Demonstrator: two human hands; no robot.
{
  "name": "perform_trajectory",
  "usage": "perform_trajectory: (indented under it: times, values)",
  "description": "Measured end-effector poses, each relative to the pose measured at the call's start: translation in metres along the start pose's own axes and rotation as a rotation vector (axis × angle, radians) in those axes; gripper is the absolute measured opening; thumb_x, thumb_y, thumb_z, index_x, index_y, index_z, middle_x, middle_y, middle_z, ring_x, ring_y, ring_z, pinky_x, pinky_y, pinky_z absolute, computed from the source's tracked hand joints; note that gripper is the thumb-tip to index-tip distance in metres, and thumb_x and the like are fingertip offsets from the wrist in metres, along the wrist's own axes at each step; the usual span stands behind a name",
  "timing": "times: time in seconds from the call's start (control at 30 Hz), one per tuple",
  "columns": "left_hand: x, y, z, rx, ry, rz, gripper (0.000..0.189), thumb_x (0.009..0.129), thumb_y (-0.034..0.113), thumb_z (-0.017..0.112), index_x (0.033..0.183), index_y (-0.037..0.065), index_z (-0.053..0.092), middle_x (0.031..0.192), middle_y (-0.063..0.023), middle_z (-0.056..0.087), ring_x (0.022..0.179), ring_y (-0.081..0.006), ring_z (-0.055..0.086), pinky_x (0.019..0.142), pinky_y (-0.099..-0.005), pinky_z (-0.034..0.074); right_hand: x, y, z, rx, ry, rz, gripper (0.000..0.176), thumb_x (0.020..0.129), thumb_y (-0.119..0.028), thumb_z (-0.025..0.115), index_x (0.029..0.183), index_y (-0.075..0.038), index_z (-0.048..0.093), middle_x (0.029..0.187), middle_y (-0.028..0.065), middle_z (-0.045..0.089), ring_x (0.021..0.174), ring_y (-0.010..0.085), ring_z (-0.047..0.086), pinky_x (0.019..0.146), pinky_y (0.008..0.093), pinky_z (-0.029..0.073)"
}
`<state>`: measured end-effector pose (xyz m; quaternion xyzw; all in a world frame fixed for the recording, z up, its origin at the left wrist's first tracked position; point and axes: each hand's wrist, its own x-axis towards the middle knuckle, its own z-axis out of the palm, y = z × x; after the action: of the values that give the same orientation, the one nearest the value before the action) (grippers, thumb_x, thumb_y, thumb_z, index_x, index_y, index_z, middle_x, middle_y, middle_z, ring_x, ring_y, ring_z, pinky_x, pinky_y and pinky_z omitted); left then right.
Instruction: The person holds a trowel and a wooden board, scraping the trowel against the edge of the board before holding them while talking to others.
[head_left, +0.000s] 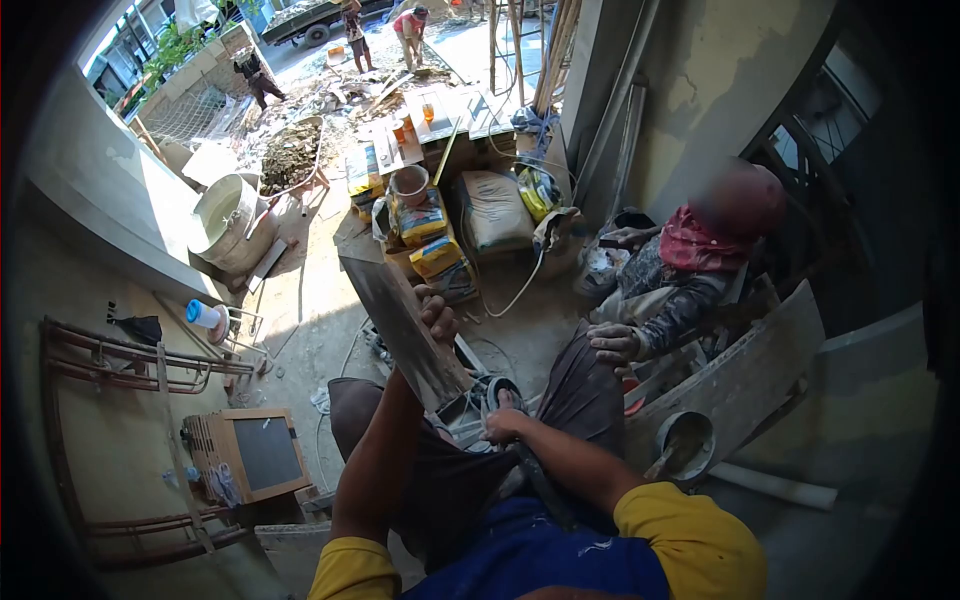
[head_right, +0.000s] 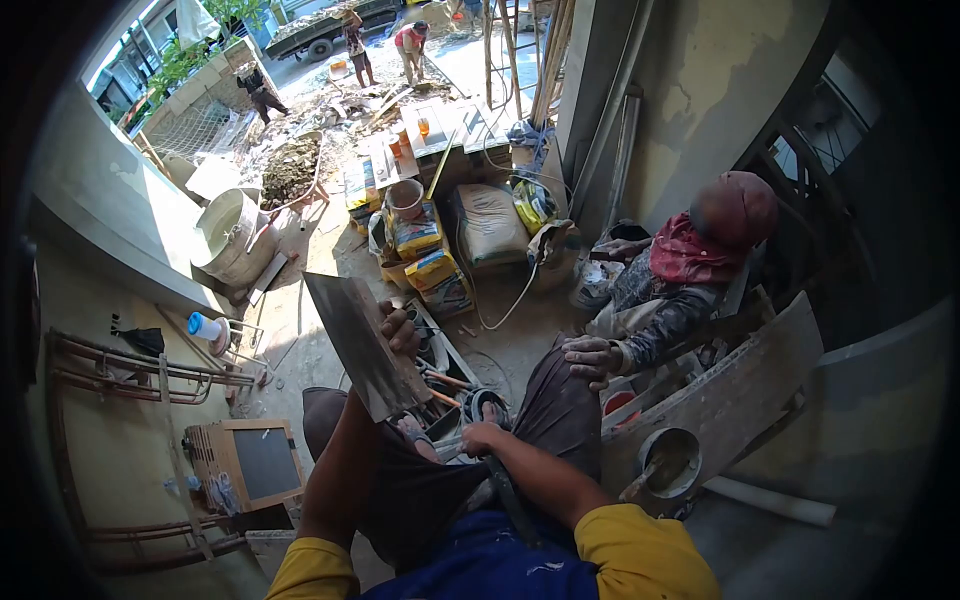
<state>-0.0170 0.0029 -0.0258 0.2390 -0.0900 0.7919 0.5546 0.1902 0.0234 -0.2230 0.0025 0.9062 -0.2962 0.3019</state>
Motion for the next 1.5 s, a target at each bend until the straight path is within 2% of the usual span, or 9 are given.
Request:
perform_trajectory:
  times: [0.43,0.5,0.83,0.93,1.03,1.1,1.13,1.2,1.5]
  values:
    - [0.001,-0.001,0.000,0.022,0.002,-0.004,0.040,0.095,0.025,0.043,0.124,-0.001,0.044,0.087,-0.0057,0.049,0.077,-0.0183,0.050,0.070,-0.0300,0.040,-0.003,-0.007,-0.006,0.095,-0.045,0.009,0.039,0.078,-0.037,0.059,0.083,0.001,0.067,0.088,0.0206,0.064,0.086,0.0364,0.062,0.075,0.0437,0.047]
    - [0.001,0.001,0.000,0.020,0.003,-0.004,0.040,0.095,0.026,0.043,0.124,-0.002,0.044,0.087,-0.0058,0.050,0.077,-0.0184,0.050,0.070,-0.0299,0.040,-0.004,-0.006,-0.010,0.102,-0.097,0.055,0.051,0.083,-0.045,0.053,0.088,0.003,0.067,0.097,0.0235,0.063,0.098,0.0409,0.057,0.092,0.0442,0.037]
    - [0.001,0.002,-0.003,0.022,0.004,0.010,0.039,0.095,0.025,0.044,0.124,-0.001,0.044,0.086,-0.0053,0.049,0.077,-0.0181,0.050,0.070,-0.0300,0.040,-0.005,-0.008,-0.012,0.174,-0.159,0.072,0.050,0.084,-0.044,0.051,0.085,0.003,0.067,0.094,0.0234,0.063,0.097,0.0388,0.058,0.089,0.0452,0.038]
    - [0.000,0.001,0.000,0.023,0.000,0.005,0.040,0.095,0.024,0.044,0.125,0.000,0.044,0.086,-0.0050,0.049,0.077,-0.0177,0.050,0.070,-0.0300,0.040,0.004,0.002,0.005,0.074,-0.095,0.052,0.050,0.085,-0.044,0.050,0.084,0.003,0.067,0.094,0.0233,0.063,0.097,0.0378,0.058,0.088,0.0447,0.038]
    - [-0.001,0.002,0.002,0.026,0.005,0.006,0.039,0.095,0.024,0.043,0.126,0.000,0.044,0.086,-0.0049,0.048,0.077,-0.0175,0.049,0.071,-0.0298,0.040,0.005,0.003,0.004,0.100,-0.151,0.044,0.050,0.086,-0.043,0.049,0.086,0.003,0.067,0.095,0.0236,0.063,0.100,0.0392,0.057,0.094,0.0467,0.032]
    - [-0.001,0.003,0.000,0.014,-0.016,0.001,0.040,0.095,0.024,0.043,0.126,0.000,0.043,0.086,-0.0051,0.048,0.076,-0.0175,0.049,0.071,-0.0297,0.039,0.001,0.003,0.004,0.059,-0.086,0.034,0.051,0.087,-0.044,0.048,0.089,0.003,0.067,0.097,0.0241,0.062,0.103,0.0423,0.054,0.101,0.0510,0.022]
    - [-0.001,0.003,0.000,0.013,-0.017,0.001,0.040,0.095,0.024,0.043,0.126,0.000,0.043,0.086,-0.0051,0.048,0.076,-0.0175,0.049,0.071,-0.0297,0.039,0.001,0.002,0.004,0.059,-0.086,0.034,0.051,0.087,-0.044,0.048,0.089,0.003,0.067,0.097,0.0241,0.062,0.103,0.0423,0.054,0.101,0.0510,0.022]
    - [-0.001,0.002,0.001,0.020,-0.007,0.007,0.040,0.095,0.024,0.042,0.127,-0.001,0.043,0.086,-0.0053,0.048,0.076,-0.0176,0.049,0.071,-0.0295,0.039,0.002,0.003,0.006,0.021,-0.007,0.008,0.038,0.075,-0.040,0.058,0.082,-0.005,0.069,0.087,0.0204,0.065,0.087,0.0387,0.061,0.080,0.0461,0.045]
    - [0.001,0.000,-0.004,0.011,-0.045,-0.010,0.041,0.095,0.024,0.043,0.128,-0.001,0.041,0.087,-0.0055,0.049,0.077,-0.0183,0.049,0.071,-0.0296,0.040,0.004,0.003,0.006,0.058,-0.060,0.011,0.039,0.078,-0.039,0.056,0.082,-0.002,0.068,0.087,0.0210,0.064,0.087,0.0371,0.062,0.076,0.0455,0.046]
